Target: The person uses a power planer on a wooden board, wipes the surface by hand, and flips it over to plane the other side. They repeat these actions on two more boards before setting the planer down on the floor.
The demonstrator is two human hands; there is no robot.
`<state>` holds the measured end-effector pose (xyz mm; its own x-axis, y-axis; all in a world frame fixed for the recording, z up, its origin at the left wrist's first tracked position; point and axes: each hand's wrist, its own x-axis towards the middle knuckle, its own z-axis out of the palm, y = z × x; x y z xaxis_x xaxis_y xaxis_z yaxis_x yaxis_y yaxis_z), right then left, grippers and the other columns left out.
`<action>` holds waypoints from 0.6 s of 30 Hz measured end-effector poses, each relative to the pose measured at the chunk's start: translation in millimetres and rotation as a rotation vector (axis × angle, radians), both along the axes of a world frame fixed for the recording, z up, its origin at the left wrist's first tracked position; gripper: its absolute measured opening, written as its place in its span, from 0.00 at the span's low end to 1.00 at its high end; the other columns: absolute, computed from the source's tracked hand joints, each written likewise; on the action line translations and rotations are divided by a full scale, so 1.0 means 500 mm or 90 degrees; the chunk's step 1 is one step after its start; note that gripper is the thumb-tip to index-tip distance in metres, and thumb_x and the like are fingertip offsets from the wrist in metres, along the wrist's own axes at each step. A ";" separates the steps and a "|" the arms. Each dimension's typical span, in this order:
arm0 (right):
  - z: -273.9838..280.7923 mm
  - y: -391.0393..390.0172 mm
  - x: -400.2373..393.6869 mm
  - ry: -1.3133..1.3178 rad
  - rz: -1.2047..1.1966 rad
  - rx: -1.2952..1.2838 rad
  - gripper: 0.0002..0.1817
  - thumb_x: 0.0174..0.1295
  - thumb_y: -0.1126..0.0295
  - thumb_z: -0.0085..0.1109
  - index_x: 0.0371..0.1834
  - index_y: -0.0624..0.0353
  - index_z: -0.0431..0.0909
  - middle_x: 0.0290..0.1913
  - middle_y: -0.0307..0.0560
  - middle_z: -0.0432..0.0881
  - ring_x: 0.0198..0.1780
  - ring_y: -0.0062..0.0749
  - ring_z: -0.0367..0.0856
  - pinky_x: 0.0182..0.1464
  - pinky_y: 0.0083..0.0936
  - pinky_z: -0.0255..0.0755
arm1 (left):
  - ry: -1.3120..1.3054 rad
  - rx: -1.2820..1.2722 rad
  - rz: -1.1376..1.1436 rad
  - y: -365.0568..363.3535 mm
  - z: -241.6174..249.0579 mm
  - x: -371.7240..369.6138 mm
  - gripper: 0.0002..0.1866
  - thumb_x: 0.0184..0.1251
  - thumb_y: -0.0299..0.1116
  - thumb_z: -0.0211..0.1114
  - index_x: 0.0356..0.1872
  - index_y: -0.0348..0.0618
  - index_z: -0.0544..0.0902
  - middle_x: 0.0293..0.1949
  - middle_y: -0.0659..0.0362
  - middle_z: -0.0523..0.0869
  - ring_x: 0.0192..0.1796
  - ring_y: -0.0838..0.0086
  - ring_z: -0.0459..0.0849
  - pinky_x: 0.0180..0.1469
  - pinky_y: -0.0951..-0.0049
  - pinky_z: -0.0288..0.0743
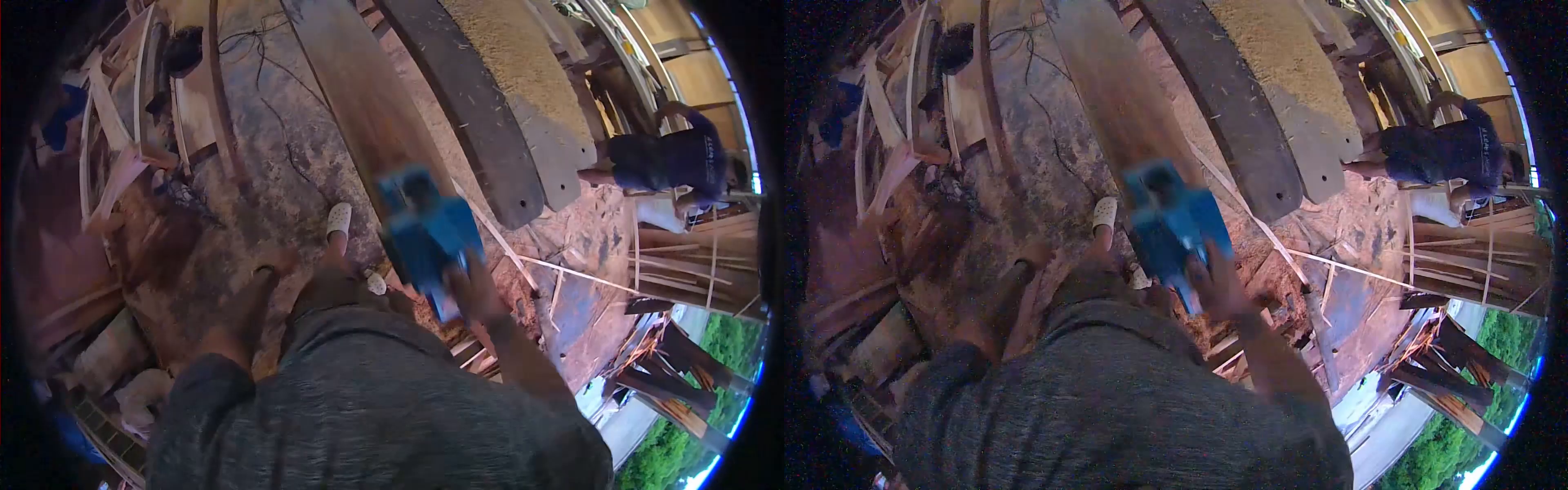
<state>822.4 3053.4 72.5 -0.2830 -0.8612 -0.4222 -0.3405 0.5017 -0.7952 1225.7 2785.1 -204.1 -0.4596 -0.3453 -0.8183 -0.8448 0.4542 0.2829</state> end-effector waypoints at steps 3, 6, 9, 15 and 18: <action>-0.027 0.240 0.021 0.100 0.031 -0.058 0.33 0.78 0.51 0.53 0.72 0.68 0.65 0.46 0.59 0.83 0.46 0.46 0.84 0.50 0.41 0.78 | 0.247 0.090 0.201 0.047 -0.098 -0.019 0.23 0.76 0.40 0.64 0.68 0.45 0.81 0.64 0.48 0.85 0.60 0.55 0.84 0.61 0.55 0.80; 0.021 0.281 0.048 -0.024 -0.061 -0.020 0.32 0.77 0.50 0.54 0.69 0.70 0.67 0.38 0.52 0.83 0.38 0.38 0.83 0.42 0.36 0.77 | 0.378 0.079 0.194 0.068 -0.210 -0.019 0.19 0.77 0.37 0.57 0.63 0.46 0.83 0.61 0.44 0.85 0.61 0.48 0.84 0.63 0.51 0.79; 0.024 0.190 0.040 -0.069 -0.052 -0.088 0.30 0.78 0.51 0.53 0.66 0.69 0.70 0.36 0.50 0.83 0.36 0.35 0.83 0.40 0.36 0.76 | 0.298 -0.058 -0.029 0.051 -0.038 -0.062 0.18 0.79 0.36 0.55 0.63 0.45 0.84 0.62 0.44 0.84 0.62 0.47 0.84 0.65 0.51 0.78; -0.007 -0.125 0.016 0.067 -0.031 -0.101 0.24 0.81 0.51 0.52 0.58 0.65 0.74 0.36 0.53 0.83 0.38 0.38 0.83 0.42 0.38 0.76 | 0.294 -0.023 -0.034 0.017 -0.039 -0.018 0.18 0.78 0.33 0.57 0.64 0.44 0.83 0.63 0.48 0.84 0.63 0.54 0.82 0.63 0.52 0.79; -0.028 -0.362 -0.005 0.064 -0.069 -0.142 0.28 0.79 0.45 0.53 0.55 0.64 0.76 0.33 0.52 0.83 0.35 0.43 0.84 0.44 0.41 0.76 | 0.229 -0.036 0.054 -0.015 -0.016 0.046 0.16 0.75 0.35 0.60 0.57 0.42 0.86 0.55 0.49 0.88 0.51 0.56 0.88 0.53 0.53 0.82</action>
